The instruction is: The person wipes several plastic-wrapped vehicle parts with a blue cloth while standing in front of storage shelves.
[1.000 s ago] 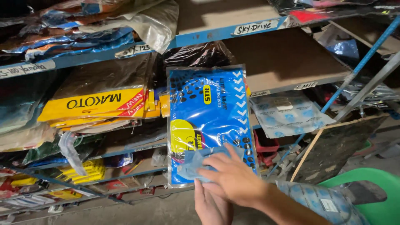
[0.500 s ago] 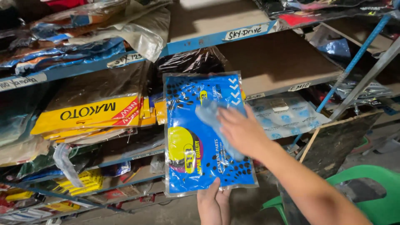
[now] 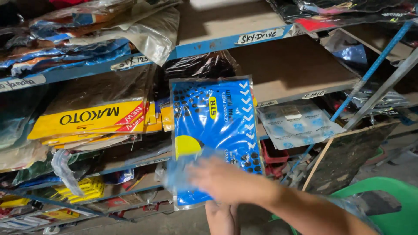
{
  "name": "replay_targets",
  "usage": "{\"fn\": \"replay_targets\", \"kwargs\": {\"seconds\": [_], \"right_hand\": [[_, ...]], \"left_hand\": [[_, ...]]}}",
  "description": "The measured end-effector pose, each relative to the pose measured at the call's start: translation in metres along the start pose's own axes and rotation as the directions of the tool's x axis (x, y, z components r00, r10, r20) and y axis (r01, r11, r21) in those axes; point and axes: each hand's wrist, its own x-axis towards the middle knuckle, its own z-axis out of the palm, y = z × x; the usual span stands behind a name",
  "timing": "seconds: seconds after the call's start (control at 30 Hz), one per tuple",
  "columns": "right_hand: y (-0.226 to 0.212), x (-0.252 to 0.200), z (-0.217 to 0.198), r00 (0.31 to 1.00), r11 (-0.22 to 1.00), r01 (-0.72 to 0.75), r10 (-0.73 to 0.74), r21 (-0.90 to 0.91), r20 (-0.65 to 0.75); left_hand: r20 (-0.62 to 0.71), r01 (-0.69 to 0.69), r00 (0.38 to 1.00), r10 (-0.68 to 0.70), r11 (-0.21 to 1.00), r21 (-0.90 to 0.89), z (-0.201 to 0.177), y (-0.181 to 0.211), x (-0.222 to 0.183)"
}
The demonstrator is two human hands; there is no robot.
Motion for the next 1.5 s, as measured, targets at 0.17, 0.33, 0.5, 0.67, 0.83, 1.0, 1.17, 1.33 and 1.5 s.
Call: {"fn": "replay_targets", "kwargs": {"seconds": [0.17,0.33,0.5,0.67,0.83,1.0,1.17,1.33,1.5], "right_hand": [[0.011,0.009,0.010,0.981,0.985,0.170,-0.168,-0.006,0.095],[0.055,0.031,-0.013,0.957,0.927,-0.175,0.081,-0.333,-0.278],[0.072,0.033,-0.005,0.843,0.850,-0.455,0.316,-0.264,-0.435],[0.014,0.020,0.009,0.945,0.947,-0.220,0.146,-0.235,-0.293],[-0.036,-0.009,0.006,0.996,0.978,0.043,-0.059,0.205,0.073],[-0.013,-0.008,-0.022,0.950,0.975,-0.095,0.029,0.200,0.311],[0.033,-0.009,-0.026,0.942,0.959,-0.282,0.275,0.009,0.194],[0.047,0.019,-0.025,0.891,0.851,-0.453,0.444,-0.265,-0.096],[0.001,0.024,0.006,0.978,0.980,-0.155,0.136,-0.122,-0.158]], "left_hand": [[0.045,-0.070,0.996,0.073,0.995,-0.066,-0.030,-0.009,0.012],[-0.060,0.112,0.992,-0.113,0.994,-0.011,0.010,0.035,-0.019],[-0.016,0.096,0.995,-0.096,0.995,-0.032,0.019,0.045,-0.027],[0.040,0.091,0.995,-0.088,0.992,-0.083,-0.008,0.027,-0.011],[0.109,-0.086,0.991,0.078,0.993,0.075,-0.030,0.010,0.004],[0.051,-0.014,0.999,0.013,1.000,0.027,-0.048,-0.002,0.015],[-0.004,0.033,0.999,-0.033,0.999,-0.016,-0.013,0.030,-0.006],[0.085,-0.002,0.996,-0.001,0.999,0.039,0.002,0.038,-0.016],[0.175,-0.110,0.979,0.102,0.993,0.035,-0.017,0.018,-0.002]]}}
